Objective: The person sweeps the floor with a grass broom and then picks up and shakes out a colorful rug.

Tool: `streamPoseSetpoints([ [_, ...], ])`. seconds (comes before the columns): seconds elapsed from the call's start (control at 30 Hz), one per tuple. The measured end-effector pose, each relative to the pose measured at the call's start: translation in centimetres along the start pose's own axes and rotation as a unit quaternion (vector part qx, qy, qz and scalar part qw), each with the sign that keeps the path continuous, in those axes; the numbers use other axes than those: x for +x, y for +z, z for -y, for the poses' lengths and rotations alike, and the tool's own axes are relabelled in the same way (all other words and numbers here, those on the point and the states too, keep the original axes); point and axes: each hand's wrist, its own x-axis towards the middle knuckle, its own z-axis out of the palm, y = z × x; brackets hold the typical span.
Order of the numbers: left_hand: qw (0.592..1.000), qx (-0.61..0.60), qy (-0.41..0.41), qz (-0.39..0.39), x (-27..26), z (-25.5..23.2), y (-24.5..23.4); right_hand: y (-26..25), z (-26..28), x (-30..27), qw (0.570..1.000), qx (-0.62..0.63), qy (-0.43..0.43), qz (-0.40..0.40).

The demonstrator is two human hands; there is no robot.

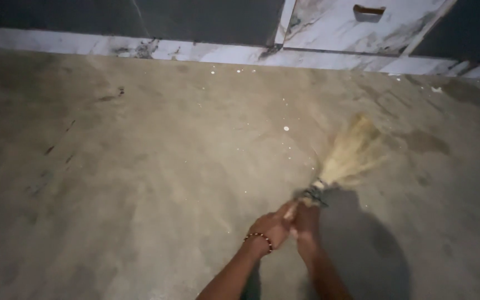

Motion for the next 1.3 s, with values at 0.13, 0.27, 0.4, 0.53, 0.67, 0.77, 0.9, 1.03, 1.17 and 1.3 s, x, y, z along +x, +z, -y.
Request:
streamPoseSetpoints([
  [0.13, 0.982, -0.065, -0.145, -0.101, -1.9, 3.6, -2.7, 10.4, 6.0, -4.4, 0.98, -0.188, -0.042, 0.043],
  [0.27, 0.931, -0.114, -0.278, -0.21, -4.8, 10.1, -3.6, 19.2, 4.8, -10.2, 0.895, -0.391, -0.188, 0.102],
  [0.4, 0.875, -0.168, -0.356, -0.281, -10.0, 15.3, -4.2, 26.3, 5.8, -18.0, 0.886, -0.356, -0.124, 0.27],
  [0.53, 0.817, -0.196, -0.394, -0.373, -12.2, 15.6, -2.7, 27.4, 6.1, -21.5, 0.838, -0.374, -0.189, 0.35],
  [0.67, 0.799, -0.208, -0.368, -0.428, -10.0, 11.3, -2.5, 26.9, -0.3, -17.3, 0.897, -0.159, -0.06, 0.407],
  [0.77, 0.82, -0.226, -0.309, -0.426, -7.2, 9.0, -1.6, 25.3, -3.5, -11.3, 0.933, -0.023, -0.117, 0.34],
  [0.9, 0.886, -0.234, -0.232, -0.327, -2.2, 7.4, -3.3, 19.2, 8.4, -10.7, 0.969, -0.147, -0.071, 0.188],
  [1.03, 0.951, -0.183, -0.176, -0.175, -0.5, 6.1, -9.0, 19.4, 12.5, -9.5, 0.983, -0.129, -0.105, 0.077],
  [1.17, 0.941, -0.117, -0.238, -0.21, 1.2, 9.2, -11.3, 24.1, 13.5, -9.4, 0.978, -0.13, -0.097, 0.131],
  [1.3, 0.895, -0.206, -0.268, -0.291, -0.8, 12.3, -13.0, 30.1, 12.2, -9.9, 0.937, -0.222, -0.186, 0.195],
])
